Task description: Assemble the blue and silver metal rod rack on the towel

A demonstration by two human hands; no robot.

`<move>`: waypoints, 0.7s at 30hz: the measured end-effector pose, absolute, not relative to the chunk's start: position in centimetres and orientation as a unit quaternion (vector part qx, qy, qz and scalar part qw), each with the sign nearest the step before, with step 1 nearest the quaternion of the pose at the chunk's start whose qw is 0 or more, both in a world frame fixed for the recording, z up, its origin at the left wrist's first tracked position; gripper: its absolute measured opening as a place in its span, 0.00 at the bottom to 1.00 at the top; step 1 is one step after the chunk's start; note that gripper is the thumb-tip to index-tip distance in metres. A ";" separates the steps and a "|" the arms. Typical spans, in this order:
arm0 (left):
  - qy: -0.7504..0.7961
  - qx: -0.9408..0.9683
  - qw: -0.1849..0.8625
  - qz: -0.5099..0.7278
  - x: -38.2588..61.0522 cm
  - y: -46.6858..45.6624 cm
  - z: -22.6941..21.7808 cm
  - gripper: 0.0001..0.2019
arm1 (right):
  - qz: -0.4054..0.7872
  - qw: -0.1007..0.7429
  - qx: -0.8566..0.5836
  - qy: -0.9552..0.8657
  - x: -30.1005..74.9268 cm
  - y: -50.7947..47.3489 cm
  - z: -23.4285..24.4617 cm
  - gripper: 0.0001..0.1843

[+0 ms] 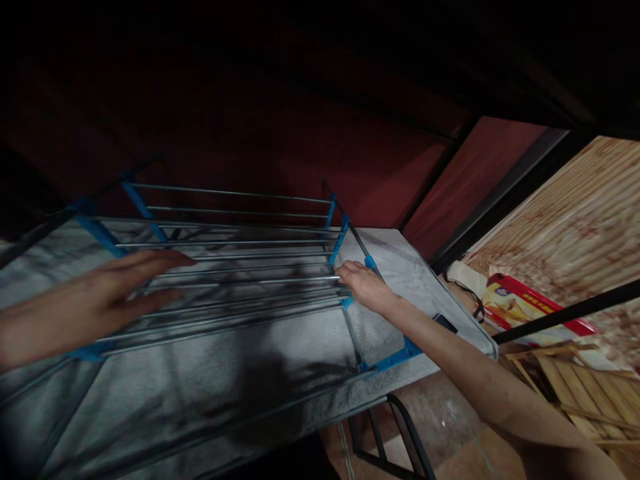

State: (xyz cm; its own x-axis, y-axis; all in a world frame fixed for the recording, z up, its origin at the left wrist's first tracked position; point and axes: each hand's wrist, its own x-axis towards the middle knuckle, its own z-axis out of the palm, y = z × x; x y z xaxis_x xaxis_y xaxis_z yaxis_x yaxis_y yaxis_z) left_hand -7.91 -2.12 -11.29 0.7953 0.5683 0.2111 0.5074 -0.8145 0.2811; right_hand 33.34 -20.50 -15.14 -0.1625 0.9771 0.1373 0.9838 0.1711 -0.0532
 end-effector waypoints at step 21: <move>0.271 0.954 0.120 0.041 1.4 -2.9 -15.6 0.29 | 0.039 0.448 -0.753 -0.481 40.0 -23.5 -14.7 0.29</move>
